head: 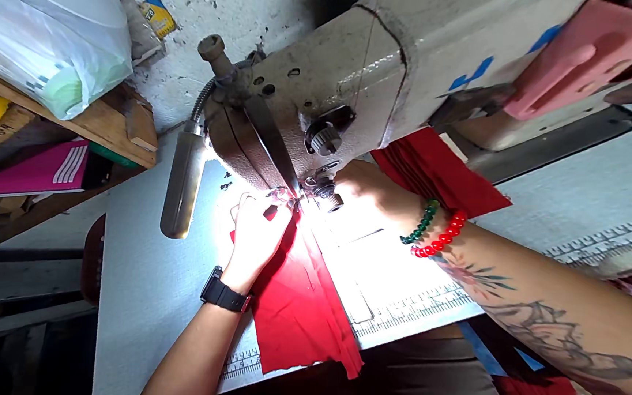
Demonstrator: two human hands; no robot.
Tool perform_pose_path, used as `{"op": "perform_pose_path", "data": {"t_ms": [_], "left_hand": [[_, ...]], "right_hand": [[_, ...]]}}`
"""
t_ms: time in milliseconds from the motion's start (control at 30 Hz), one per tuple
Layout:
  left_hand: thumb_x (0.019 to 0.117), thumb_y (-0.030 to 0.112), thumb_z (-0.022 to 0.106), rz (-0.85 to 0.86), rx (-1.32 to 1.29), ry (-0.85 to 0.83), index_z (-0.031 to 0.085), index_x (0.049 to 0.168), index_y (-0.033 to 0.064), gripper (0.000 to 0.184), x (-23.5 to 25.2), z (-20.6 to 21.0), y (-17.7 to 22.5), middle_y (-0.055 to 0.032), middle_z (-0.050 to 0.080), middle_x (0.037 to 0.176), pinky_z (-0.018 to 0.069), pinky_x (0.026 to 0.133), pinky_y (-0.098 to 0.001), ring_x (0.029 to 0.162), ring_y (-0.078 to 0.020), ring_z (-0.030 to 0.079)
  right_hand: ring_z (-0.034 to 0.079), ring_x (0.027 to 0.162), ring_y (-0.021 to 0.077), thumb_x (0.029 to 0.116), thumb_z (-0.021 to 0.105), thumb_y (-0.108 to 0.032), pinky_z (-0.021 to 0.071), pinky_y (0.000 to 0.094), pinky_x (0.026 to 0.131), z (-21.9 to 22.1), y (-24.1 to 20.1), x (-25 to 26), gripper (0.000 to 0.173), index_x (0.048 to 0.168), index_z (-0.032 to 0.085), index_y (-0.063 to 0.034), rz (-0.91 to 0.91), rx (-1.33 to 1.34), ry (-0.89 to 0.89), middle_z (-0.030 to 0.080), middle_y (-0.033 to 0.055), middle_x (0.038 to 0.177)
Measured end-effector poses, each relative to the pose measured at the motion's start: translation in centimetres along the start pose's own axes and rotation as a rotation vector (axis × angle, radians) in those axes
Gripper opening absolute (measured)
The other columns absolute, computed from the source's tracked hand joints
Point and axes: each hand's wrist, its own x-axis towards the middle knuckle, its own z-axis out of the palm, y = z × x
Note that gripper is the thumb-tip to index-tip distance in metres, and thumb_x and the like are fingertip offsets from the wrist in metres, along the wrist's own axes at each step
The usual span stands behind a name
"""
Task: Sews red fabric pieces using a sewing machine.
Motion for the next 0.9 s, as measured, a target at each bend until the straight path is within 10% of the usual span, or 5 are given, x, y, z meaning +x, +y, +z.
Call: {"op": "perform_pose_path", "data": {"t_ms": [200,900], "left_hand": [[0.0919,0.030,0.070,0.042,-0.024,0.022,0.079,0.094,0.0146,0.018,0.0,0.2,-0.4,-0.0002,0.068,0.090,0.0403,0.094,-0.0472,0.098,-0.0164,0.061],[0.0887,0.027,0.070,0.007,0.004,0.027,0.077,0.091,0.0108,0.018,0.0,0.1,-0.1,-0.0034,0.067,0.091,0.0418,0.095,-0.0463,0.098,-0.0178,0.062]], "right_hand": [[0.069,0.078,0.0319,0.0910,0.075,-0.010,0.0536,0.0496,0.065,-1.2,-0.2,-0.6,0.012,0.098,0.068,-0.0029,-0.026,-0.002,-0.113,0.067,0.0141,0.083],[0.068,0.076,0.0335,0.0877,0.075,-0.002,0.0526,0.0500,0.062,-0.9,-0.1,-0.9,0.006,0.089,0.070,-0.0029,-0.074,-0.047,-0.081,0.067,0.0147,0.080]]}}
